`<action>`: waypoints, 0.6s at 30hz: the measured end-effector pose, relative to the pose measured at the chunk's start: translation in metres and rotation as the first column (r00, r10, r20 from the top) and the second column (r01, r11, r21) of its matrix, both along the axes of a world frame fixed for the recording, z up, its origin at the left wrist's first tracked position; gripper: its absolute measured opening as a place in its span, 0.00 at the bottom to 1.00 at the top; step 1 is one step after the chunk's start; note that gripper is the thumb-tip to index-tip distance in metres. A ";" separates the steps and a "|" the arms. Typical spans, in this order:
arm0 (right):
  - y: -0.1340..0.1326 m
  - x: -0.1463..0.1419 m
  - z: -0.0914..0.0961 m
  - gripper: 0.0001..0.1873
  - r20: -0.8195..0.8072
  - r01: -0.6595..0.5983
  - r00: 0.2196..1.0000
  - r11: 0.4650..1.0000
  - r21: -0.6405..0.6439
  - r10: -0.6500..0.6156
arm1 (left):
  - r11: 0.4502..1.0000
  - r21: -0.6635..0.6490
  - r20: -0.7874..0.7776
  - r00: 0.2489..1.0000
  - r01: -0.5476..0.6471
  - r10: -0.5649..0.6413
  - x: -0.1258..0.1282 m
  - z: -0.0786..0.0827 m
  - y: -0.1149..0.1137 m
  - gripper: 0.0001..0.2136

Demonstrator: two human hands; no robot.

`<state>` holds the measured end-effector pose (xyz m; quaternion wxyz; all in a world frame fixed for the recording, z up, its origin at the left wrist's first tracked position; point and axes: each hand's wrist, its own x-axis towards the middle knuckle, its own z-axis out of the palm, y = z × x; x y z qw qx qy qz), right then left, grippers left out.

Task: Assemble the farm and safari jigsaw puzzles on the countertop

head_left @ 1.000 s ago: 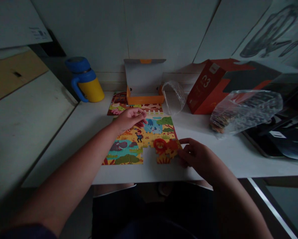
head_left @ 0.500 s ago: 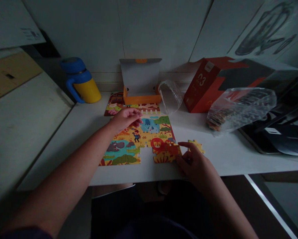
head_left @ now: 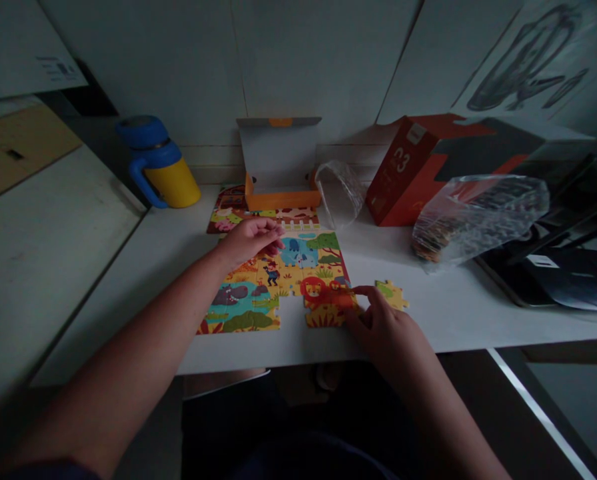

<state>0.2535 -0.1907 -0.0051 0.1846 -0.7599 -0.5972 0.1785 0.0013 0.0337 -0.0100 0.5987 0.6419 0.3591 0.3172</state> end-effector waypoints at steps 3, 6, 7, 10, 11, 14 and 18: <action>0.001 -0.001 -0.004 0.23 0.056 0.005 0.998 1.000 -0.004 -0.005 | 1.000 0.000 -0.001 1.000 -0.003 0.003 0.000 0.000 0.000 0.14; 0.002 -0.001 -0.004 0.23 0.058 0.003 0.998 1.000 -0.006 -0.003 | 1.000 0.001 -0.002 1.000 -0.001 0.001 0.000 0.001 -0.001 0.14; 0.002 -0.001 -0.004 0.22 0.057 0.000 0.998 1.000 -0.008 0.001 | 1.000 0.002 -0.002 1.000 -0.002 0.002 0.000 0.001 -0.001 0.14; -0.001 0.007 0.002 0.23 0.129 0.043 0.991 0.999 0.029 -0.047 | 1.000 -0.001 0.000 1.000 -0.003 0.003 0.000 0.000 0.000 0.14; -0.002 0.012 0.004 0.24 0.185 0.080 0.979 0.995 0.063 -0.090 | 1.000 0.001 0.004 1.000 -0.004 0.004 0.000 -0.001 0.000 0.15; -0.007 0.034 0.006 0.30 0.344 0.167 0.914 0.972 0.165 -0.216 | 1.000 0.002 0.011 1.000 -0.007 0.006 -0.001 -0.002 0.002 0.17; -0.009 0.072 -0.006 0.31 0.340 0.093 0.933 0.992 0.091 -0.119 | 1.000 0.004 0.006 1.000 0.000 0.000 -0.001 -0.001 0.002 0.16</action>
